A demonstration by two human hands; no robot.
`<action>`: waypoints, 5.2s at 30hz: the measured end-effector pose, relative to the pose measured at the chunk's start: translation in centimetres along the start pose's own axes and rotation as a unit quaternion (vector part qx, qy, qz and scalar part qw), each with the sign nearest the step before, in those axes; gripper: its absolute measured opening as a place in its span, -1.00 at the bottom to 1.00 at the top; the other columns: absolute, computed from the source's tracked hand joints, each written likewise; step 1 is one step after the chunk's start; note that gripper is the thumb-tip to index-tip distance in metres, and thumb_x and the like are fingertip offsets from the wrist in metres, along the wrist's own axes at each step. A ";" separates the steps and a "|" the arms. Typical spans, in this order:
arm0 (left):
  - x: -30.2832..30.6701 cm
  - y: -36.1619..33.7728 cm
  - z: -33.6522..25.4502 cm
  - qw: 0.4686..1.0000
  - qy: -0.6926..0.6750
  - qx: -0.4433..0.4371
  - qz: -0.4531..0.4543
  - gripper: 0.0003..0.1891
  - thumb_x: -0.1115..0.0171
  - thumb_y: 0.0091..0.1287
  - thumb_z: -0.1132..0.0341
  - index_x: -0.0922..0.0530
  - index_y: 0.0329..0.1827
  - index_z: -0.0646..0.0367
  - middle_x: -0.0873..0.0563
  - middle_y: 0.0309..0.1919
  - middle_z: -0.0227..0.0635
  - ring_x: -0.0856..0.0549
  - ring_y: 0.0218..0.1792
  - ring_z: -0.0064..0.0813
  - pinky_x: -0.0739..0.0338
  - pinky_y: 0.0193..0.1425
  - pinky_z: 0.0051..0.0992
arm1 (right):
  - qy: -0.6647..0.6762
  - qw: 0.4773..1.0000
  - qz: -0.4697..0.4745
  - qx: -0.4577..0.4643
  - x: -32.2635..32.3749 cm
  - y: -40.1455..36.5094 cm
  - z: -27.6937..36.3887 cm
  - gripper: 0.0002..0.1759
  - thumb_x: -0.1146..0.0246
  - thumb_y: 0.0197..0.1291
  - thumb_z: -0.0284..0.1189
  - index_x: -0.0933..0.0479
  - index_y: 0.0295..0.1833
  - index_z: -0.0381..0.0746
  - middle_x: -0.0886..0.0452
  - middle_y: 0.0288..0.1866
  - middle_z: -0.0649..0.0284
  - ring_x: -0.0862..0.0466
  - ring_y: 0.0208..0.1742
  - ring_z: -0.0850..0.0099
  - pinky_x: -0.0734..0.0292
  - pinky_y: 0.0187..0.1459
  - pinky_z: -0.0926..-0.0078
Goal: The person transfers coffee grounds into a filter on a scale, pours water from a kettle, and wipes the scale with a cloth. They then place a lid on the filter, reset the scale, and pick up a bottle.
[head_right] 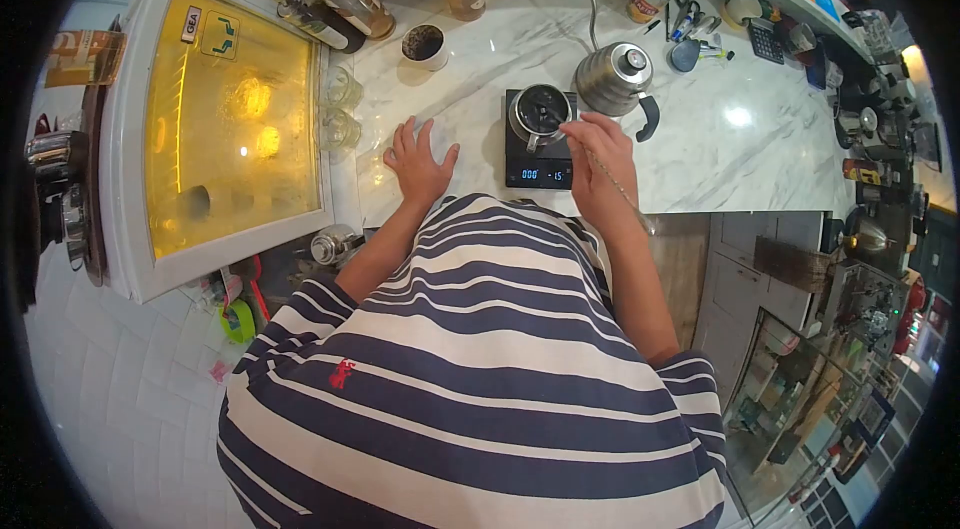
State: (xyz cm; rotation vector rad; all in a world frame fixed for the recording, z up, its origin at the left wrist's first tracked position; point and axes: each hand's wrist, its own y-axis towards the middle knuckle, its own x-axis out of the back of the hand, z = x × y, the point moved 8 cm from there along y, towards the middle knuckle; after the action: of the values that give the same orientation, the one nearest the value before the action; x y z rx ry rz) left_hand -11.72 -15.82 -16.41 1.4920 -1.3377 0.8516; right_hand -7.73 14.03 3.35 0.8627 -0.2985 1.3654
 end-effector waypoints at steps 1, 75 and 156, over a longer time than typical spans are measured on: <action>0.0 0.0 0.0 1.000 0.002 0.000 0.002 -0.23 -0.49 0.33 -0.11 -0.50 0.55 0.00 -0.38 0.60 -0.04 -0.26 0.64 0.09 -0.08 0.53 0.30 | 0.002 1.000 -0.006 -0.010 0.3 0.1 -0.2 -0.83 -0.29 0.49 -0.59 -0.69 0.10 -0.23 -0.79 0.01 0.14 -0.68 0.32 0.04 -0.51 0.33 0.13; 0.1 -0.1 -0.1 1.000 0.012 -0.010 -0.005 -0.23 -0.48 0.35 -0.12 -0.49 0.54 0.03 -0.37 0.60 -0.03 -0.28 0.62 0.09 -0.08 0.52 0.28 | -0.092 0.994 0.032 0.044 0.3 -0.9 0.9 -0.81 -0.34 0.44 -0.54 -0.69 0.10 -0.17 -0.83 0.07 0.25 -0.66 0.34 0.09 -0.37 0.33 0.01; 0.0 0.0 0.3 1.000 -0.011 0.005 0.000 -0.24 -0.53 0.29 -0.09 -0.53 0.52 -0.03 -0.39 0.60 -0.08 -0.25 0.65 0.06 -0.04 0.56 0.27 | -0.062 0.998 0.008 -0.023 1.5 0.5 -0.4 -0.84 -0.30 0.50 -0.54 -0.72 0.08 -0.16 -0.82 -0.08 0.25 -0.65 0.35 0.13 -0.28 0.39 0.02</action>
State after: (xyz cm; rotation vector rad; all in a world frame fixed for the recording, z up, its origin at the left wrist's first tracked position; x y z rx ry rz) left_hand -11.79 -16.12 -16.50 1.5126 -1.3517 0.8466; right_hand -8.01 15.41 4.26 0.9095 -0.4327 1.3170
